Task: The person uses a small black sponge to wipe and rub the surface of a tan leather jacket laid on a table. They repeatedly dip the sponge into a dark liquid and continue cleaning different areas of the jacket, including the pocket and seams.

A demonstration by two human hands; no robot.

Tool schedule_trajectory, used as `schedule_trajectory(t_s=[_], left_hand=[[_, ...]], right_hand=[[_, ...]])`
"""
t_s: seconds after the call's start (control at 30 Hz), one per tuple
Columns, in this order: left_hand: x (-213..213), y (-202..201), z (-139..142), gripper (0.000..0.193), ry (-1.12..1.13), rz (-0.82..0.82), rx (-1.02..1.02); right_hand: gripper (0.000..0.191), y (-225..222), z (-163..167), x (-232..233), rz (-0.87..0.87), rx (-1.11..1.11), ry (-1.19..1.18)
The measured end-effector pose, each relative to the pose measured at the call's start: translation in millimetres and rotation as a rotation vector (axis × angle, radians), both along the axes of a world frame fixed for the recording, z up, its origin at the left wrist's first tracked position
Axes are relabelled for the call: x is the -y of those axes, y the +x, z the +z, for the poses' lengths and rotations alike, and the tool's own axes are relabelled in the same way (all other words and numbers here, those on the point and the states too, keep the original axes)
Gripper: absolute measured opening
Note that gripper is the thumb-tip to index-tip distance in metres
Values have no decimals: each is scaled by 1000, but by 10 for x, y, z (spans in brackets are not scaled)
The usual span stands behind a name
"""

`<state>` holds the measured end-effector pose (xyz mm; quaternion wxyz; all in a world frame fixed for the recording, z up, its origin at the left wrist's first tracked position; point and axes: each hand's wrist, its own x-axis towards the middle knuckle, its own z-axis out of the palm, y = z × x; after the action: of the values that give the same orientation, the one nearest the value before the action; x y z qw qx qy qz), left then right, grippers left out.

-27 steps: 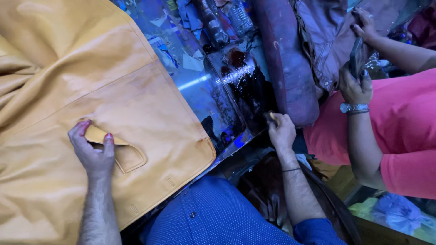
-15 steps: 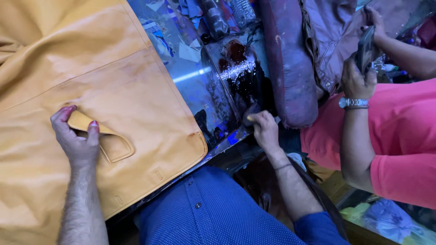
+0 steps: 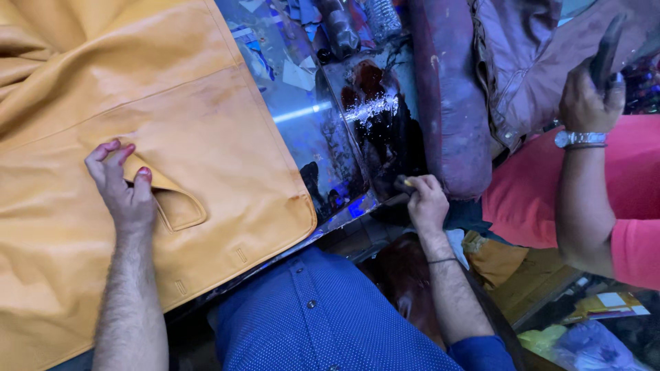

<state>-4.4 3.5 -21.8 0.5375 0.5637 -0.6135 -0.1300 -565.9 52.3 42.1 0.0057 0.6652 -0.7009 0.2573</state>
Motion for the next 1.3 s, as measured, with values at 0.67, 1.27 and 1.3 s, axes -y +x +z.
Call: schedule_trajectory(t_s=[0.67,1.27,1.3], left_hand=[[-779,484,675,54,358,108,-469],[-1036,598,948,33,418,-13,908],[-1049,539,906,38,382,46,1048]], right_hand=[[23,791,-238,-513,74,35,-102],[19,3380,-585,106,285,1745,-300],[19,3403,-576,65,293,1698,-314]])
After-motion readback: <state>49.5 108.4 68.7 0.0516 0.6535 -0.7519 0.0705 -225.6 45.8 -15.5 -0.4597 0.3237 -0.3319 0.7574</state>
